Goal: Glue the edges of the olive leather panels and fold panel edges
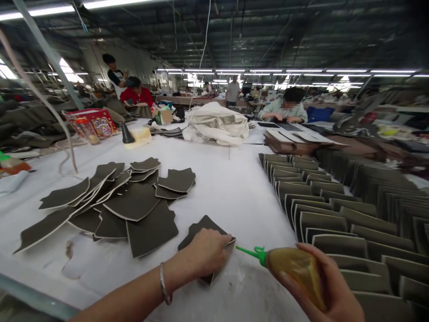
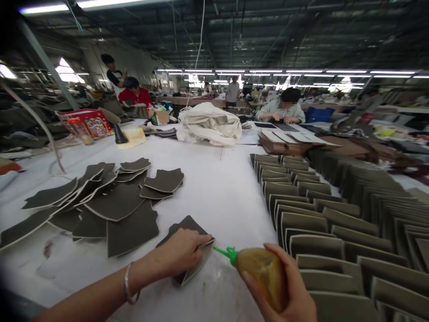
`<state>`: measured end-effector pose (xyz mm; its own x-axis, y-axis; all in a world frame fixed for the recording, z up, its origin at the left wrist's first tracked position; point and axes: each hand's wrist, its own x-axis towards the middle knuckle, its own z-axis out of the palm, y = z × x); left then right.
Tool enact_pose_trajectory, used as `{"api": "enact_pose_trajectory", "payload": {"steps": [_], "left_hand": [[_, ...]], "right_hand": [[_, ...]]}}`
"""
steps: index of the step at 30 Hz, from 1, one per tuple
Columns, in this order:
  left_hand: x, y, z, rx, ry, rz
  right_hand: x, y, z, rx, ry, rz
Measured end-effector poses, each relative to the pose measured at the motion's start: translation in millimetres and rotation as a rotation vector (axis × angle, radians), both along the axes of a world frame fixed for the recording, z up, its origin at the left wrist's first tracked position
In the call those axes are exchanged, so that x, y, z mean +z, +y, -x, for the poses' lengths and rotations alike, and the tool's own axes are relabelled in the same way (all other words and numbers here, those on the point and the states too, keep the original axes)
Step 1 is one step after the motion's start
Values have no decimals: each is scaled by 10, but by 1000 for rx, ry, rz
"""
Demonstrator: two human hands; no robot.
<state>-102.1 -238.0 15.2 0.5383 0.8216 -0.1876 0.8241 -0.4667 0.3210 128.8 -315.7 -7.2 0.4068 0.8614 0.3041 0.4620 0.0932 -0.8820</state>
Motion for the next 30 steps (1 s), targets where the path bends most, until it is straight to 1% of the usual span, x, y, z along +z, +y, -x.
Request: {"api": "enact_pose_trajectory", "payload": {"steps": [3, 7, 14, 18, 23, 27, 30], "left_hand": [[3, 3, 13, 6, -15, 11], [-16, 16, 16, 8, -45, 11], [-44, 13, 12, 17, -62, -10], [-58, 4, 16, 14, -41, -18], [-70, -2, 18, 10, -34, -30], [-82, -11, 19, 9, -35, -30], [-92, -14, 19, 10, -35, -29]], "right_hand": [[-63, 68, 26, 79, -161, 14], [-100, 106, 80, 139, -264, -39], [-74, 46, 221, 137, -232, -93], [-99, 39, 202, 121, -233, -78], [-136, 40, 185, 131, -221, -63], [-131, 39, 171, 134, -204, -20], [-129, 50, 150, 124, -201, -25]]}}
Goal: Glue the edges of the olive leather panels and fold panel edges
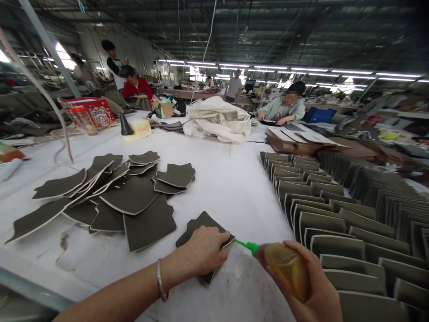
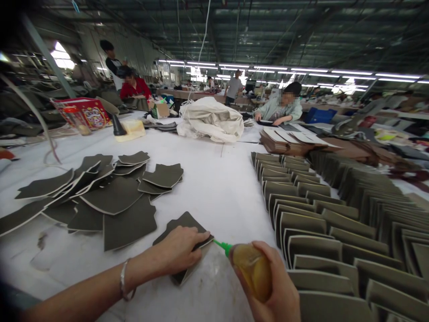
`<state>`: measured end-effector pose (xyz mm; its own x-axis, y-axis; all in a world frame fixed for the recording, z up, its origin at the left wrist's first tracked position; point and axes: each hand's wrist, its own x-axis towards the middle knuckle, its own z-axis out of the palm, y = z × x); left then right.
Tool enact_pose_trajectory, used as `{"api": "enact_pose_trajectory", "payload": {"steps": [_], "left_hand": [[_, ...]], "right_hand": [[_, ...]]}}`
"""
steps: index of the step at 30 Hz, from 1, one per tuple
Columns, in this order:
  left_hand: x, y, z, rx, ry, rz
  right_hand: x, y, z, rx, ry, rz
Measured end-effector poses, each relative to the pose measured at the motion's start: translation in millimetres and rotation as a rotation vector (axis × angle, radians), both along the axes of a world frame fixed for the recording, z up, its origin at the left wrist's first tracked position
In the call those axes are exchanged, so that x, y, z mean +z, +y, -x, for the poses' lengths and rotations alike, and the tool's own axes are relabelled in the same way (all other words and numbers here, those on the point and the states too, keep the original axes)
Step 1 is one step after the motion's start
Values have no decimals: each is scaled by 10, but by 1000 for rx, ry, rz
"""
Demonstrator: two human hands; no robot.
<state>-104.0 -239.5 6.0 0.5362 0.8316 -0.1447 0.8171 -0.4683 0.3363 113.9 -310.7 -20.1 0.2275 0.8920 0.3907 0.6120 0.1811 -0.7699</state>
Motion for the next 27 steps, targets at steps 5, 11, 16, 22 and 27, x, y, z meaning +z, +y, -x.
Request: {"api": "enact_pose_trajectory", "payload": {"steps": [5, 11, 16, 22, 27], "left_hand": [[1, 3, -1, -4, 4, -2], [14, -5, -13, -2, 28, 8], [11, -14, -7, -7, 28, 4], [-26, -21, 29, -19, 13, -9], [-46, 1, 51, -51, 11, -18]], "right_hand": [[-14, -21, -9, 43, 19, 26], [-37, 11, -56, 11, 13, 30], [-135, 19, -164, 73, -39, 55], [-130, 10, -147, 28, 75, 136], [-140, -65, -67, 63, 146, 161]]}}
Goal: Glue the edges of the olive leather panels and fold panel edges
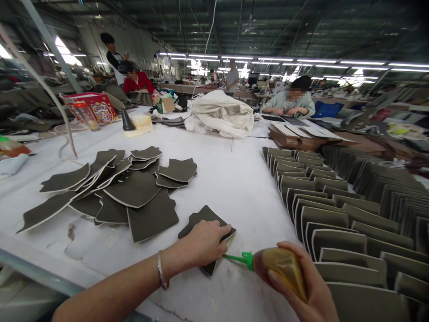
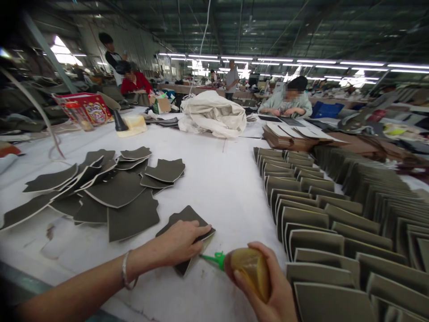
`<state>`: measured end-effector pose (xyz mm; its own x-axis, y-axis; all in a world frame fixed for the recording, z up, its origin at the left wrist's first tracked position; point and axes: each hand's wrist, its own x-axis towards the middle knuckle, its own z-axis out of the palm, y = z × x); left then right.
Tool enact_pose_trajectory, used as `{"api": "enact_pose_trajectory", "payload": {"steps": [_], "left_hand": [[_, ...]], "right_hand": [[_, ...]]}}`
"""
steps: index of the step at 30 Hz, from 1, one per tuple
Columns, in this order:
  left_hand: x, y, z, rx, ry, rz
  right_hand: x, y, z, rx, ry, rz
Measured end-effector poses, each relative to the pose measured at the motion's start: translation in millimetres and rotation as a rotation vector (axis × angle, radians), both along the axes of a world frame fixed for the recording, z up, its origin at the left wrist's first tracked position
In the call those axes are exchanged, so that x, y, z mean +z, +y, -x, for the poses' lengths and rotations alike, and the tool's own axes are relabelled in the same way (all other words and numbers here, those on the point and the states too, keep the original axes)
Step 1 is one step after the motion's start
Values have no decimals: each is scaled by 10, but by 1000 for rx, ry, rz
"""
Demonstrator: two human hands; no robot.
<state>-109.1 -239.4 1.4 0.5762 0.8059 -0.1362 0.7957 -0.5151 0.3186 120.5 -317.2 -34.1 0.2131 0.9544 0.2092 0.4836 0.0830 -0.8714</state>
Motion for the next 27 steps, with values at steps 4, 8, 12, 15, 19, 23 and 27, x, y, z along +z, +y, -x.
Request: {"api": "enact_pose_trajectory", "payload": {"steps": [4, 8, 12, 15, 19, 23, 27], "left_hand": [[-24, 5, 6, 5, 16, -13], [-26, -21, 16, 2, 13, -13], [-21, -45, 14, 7, 28, -11], [-42, -39, 13, 7, 32, -21], [-81, -28, 24, -18, 21, -52], [-92, -37, 28, -28, 26, -71], [-85, -43, 31, -27, 35, -61]], "right_hand": [[73, -77, 87, -10, 83, 60], [109, -123, 131, -18, 96, 69], [54, -167, 122, 26, 110, 95], [-6, -184, 97, 9, 106, 99], [-75, -209, 74, 84, 152, 121], [-116, -221, 40, 16, 149, 138], [-137, -214, 2, 139, 157, 164]]}}
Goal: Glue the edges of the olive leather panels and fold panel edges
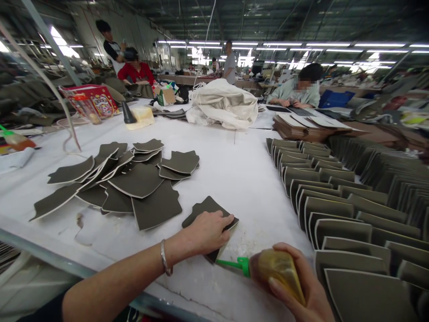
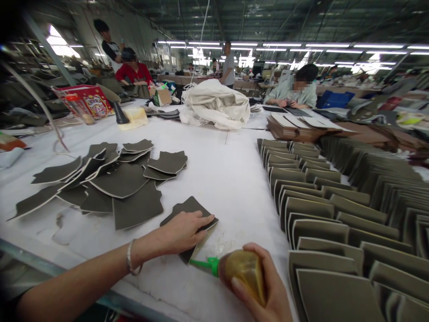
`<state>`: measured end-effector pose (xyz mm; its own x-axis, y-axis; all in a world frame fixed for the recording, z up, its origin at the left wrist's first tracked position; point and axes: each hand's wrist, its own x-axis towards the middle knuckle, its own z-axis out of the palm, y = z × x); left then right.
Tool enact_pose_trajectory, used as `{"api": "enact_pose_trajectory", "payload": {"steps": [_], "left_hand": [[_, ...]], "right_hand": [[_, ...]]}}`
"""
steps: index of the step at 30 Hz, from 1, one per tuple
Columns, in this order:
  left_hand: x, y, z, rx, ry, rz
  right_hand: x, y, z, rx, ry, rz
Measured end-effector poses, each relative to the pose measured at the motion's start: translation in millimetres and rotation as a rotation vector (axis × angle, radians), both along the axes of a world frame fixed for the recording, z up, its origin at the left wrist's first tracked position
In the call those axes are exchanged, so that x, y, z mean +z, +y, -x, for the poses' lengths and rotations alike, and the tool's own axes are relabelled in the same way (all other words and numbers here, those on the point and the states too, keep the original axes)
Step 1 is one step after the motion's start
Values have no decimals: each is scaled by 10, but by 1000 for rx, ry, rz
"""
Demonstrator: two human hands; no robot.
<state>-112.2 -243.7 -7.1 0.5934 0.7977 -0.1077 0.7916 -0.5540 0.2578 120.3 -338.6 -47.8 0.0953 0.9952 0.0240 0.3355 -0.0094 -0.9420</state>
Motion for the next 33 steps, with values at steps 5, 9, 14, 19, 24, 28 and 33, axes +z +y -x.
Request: {"api": "enact_pose_trajectory", "payload": {"steps": [5, 9, 14, 19, 24, 28, 33], "left_hand": [[12, 13, 11, -7, 18, 18], [2, 18, 9, 3, 7, 23], [9, 17, 4, 3, -10, 24], [30, 38, 6, 19, -13, 72], [13, 58, 6, 13, -25, 88], [25, 56, 2, 12, -21, 95], [50, 57, -3, 29, -21, 112]], "right_hand": [[58, 15, 51, -110, 21, -23], [66, -17, 121, -82, 60, -17], [52, 54, 101, -127, 61, -8], [42, 174, 27, -274, -47, -121], [-29, 154, -22, -155, -55, -87], [-55, 244, -111, -145, -76, -110], [-84, 302, -146, -233, -68, -118]]}}
